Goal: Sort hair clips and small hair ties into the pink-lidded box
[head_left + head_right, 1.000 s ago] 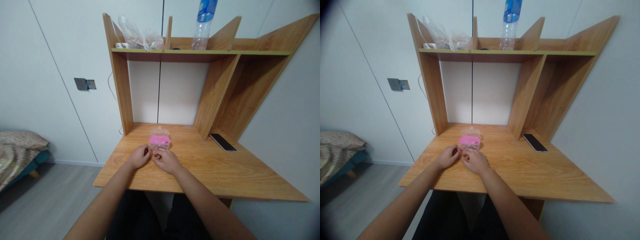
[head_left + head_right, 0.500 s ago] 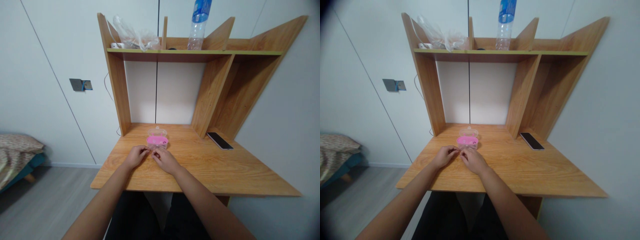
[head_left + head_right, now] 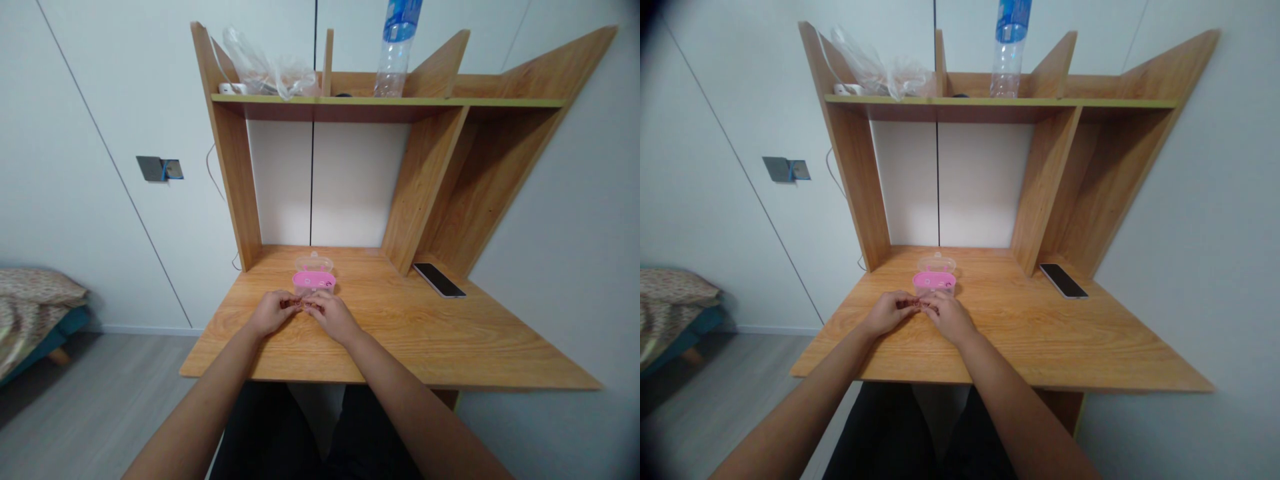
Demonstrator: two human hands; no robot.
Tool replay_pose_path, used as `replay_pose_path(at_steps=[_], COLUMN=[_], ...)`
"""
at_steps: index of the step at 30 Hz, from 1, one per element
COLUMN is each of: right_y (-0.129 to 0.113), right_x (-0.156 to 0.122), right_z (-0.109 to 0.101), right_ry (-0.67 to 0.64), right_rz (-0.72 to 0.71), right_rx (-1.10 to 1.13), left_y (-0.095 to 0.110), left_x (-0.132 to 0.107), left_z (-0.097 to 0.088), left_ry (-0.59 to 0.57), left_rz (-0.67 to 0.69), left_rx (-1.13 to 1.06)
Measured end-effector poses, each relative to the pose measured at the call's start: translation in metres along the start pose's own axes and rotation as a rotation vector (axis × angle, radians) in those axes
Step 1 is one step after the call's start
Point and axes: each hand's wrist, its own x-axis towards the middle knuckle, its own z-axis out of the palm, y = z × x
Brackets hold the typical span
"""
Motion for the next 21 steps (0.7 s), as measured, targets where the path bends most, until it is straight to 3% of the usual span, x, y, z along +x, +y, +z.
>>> replay_pose_path(at_steps=[21], right_y=[0.002], right_x=[0.000], right_z=[0.000], right_ry=[0.026], right_rz=[0.110], right_rx=[-0.079], left_y=[0.008], left_x=[-0.002], left_z=[-0.001], left_ry=[0.018], left_rz=[-0.053], left_rx=[0.019])
